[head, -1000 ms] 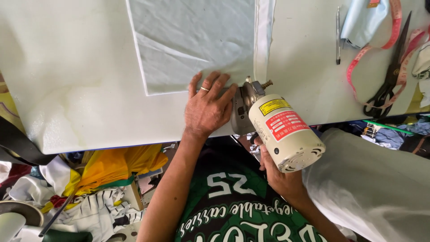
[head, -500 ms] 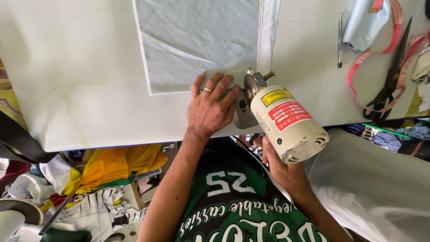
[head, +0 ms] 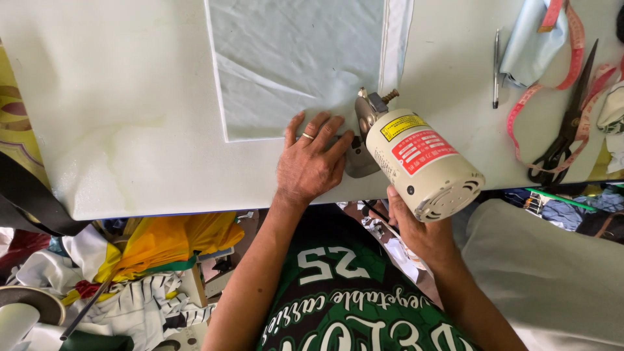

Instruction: Measuring fabric with a tape measure, marking it with a pen, and cutting it with scissors and an electric cutter.

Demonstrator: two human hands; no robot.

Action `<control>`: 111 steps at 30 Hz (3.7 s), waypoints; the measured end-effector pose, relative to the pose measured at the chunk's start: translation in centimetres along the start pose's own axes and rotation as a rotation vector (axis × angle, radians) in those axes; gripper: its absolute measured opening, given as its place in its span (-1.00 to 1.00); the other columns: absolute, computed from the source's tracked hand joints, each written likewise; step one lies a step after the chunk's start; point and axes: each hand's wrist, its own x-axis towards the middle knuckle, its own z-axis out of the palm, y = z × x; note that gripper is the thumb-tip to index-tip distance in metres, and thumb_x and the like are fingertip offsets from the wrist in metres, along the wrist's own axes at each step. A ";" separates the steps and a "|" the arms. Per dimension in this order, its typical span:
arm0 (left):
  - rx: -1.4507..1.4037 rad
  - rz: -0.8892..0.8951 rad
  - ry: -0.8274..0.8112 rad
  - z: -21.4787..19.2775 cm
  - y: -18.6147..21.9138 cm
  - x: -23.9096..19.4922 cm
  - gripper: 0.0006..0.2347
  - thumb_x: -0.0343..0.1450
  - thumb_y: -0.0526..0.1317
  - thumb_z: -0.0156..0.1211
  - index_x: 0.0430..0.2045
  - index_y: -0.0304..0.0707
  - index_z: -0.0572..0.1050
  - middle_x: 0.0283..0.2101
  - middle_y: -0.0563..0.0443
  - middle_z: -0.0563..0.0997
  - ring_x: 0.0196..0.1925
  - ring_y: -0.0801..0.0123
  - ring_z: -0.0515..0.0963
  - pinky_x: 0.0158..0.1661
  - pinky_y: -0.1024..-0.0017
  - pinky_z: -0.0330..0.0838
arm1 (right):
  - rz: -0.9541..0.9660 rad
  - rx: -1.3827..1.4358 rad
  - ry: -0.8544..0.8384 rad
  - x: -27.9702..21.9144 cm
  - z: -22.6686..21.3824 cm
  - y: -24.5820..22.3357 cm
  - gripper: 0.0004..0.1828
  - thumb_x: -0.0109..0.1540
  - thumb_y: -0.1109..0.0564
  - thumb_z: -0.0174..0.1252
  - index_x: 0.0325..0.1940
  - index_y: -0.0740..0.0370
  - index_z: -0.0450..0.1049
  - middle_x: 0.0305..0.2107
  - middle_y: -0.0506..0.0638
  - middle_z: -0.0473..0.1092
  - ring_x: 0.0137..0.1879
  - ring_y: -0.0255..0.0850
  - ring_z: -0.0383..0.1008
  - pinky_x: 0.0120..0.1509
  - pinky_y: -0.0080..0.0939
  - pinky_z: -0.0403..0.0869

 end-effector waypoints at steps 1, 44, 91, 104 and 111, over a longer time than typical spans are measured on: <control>0.002 -0.002 0.001 0.0 0.0 0.0 -0.81 0.38 -0.23 0.19 -0.18 0.13 0.62 0.05 0.13 0.56 0.25 0.26 0.47 0.33 -0.03 0.13 | -0.002 0.000 -0.002 0.4 -0.1 -0.2 -0.47 0.42 0.12 -0.03 -0.67 0.19 0.31 -0.73 -0.06 0.38 -0.47 -0.29 0.59 -0.17 -0.15 0.63; -0.008 0.015 0.081 -0.1 -0.3 0.0 -0.74 0.27 -0.28 0.07 -0.21 0.04 0.56 0.01 0.09 0.53 0.21 0.23 0.51 0.30 -0.01 0.20 | -0.145 -0.276 0.008 15.0 0.1 -5.1 -0.61 0.41 0.15 0.02 -0.51 0.27 0.38 -0.74 0.10 0.38 -0.60 -0.12 0.52 -0.61 -0.26 0.45; 0.481 -0.410 0.232 -7.9 -10.8 -0.5 -0.70 0.43 -0.04 0.32 -0.02 -0.08 0.51 0.23 -0.01 0.47 0.36 0.05 0.39 0.34 -0.11 0.10 | 0.028 -0.352 -0.163 7.7 -2.1 -3.4 -0.54 0.37 0.07 0.02 -0.60 0.30 0.42 -0.78 0.12 0.42 -0.67 -0.15 0.51 -0.59 -0.24 0.47; 0.431 -0.432 0.114 -8.8 -10.3 -0.5 -0.62 0.53 0.04 0.19 0.07 -0.26 0.48 0.30 -0.15 0.44 0.40 -0.08 0.31 0.37 -0.23 0.03 | -0.708 -0.714 -0.359 11.9 -3.4 1.7 -0.76 0.27 0.11 0.29 -0.08 0.28 0.48 -0.18 0.11 0.46 -0.08 0.04 0.49 0.12 0.01 0.44; 0.458 -0.405 0.164 -9.0 -10.5 -0.1 -0.66 0.52 0.01 0.23 0.01 -0.26 0.51 0.26 -0.11 0.46 0.35 -0.05 0.36 0.32 -0.24 0.15 | -1.150 -1.004 -0.384 12.5 -4.7 5.0 -0.61 0.28 0.11 0.32 0.20 0.13 0.54 0.12 0.10 0.45 0.21 0.14 0.47 0.37 0.21 0.46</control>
